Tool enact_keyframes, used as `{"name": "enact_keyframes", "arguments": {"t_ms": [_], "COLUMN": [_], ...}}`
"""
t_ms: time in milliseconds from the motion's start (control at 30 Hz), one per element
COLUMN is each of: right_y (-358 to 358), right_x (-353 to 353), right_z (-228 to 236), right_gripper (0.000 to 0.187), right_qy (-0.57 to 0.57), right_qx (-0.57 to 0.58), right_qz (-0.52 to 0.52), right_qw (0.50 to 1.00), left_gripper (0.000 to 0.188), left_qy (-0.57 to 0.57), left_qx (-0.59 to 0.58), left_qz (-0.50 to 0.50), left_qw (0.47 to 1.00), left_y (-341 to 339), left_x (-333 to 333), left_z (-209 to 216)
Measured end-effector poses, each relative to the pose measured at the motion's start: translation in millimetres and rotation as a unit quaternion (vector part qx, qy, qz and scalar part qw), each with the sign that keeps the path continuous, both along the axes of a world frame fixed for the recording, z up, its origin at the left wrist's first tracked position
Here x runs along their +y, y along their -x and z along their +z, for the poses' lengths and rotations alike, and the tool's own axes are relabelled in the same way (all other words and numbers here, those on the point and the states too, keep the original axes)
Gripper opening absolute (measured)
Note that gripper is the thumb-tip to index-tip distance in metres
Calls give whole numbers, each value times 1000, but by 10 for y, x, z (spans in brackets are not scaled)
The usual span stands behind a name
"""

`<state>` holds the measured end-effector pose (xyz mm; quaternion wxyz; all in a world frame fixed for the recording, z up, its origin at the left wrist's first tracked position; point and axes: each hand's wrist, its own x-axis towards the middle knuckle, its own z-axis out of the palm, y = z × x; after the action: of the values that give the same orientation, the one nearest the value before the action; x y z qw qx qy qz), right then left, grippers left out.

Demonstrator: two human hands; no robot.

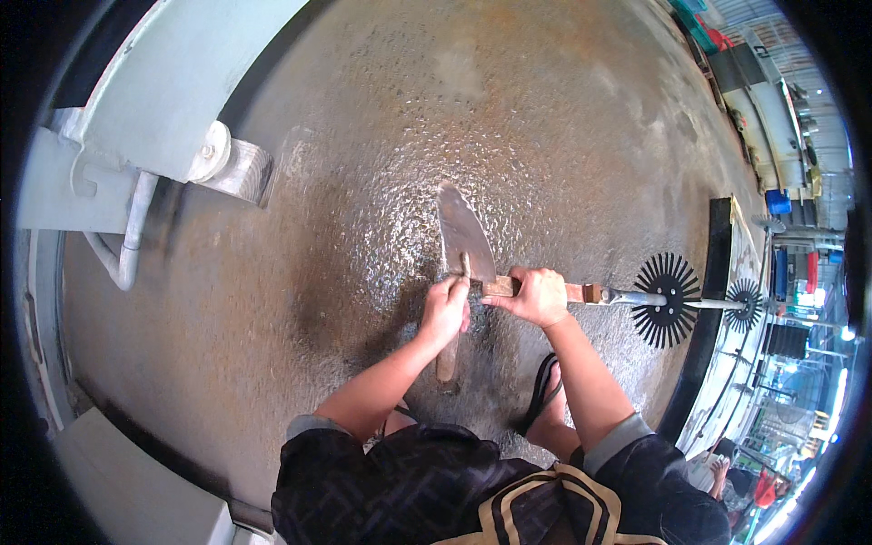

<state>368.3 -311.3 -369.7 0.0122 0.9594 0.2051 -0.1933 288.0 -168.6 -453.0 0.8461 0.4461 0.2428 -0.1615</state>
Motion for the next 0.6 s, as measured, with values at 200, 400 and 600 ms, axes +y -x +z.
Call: {"name": "enact_keyframes", "arguments": {"t_ms": [200,400,600], "right_y": [14,37,-28], "right_x": [-6,-36,-17], "right_z": [-1,15,80], "right_gripper": [62,62,62], "right_qy": [-5,-37,-16], "right_qx": [14,-10,6], "right_qz": [-2,2,-12], "right_qw": [1000,999,1000], "left_gripper": [31,30,31], "left_qy": [8,101,104], "left_qx": [3,31,34], "left_qz": [3,28,46], "left_qw": [1000,994,993], "left_y": [18,100,9], "left_x": [-7,-51,-47], "left_z": [151,178,187]}}
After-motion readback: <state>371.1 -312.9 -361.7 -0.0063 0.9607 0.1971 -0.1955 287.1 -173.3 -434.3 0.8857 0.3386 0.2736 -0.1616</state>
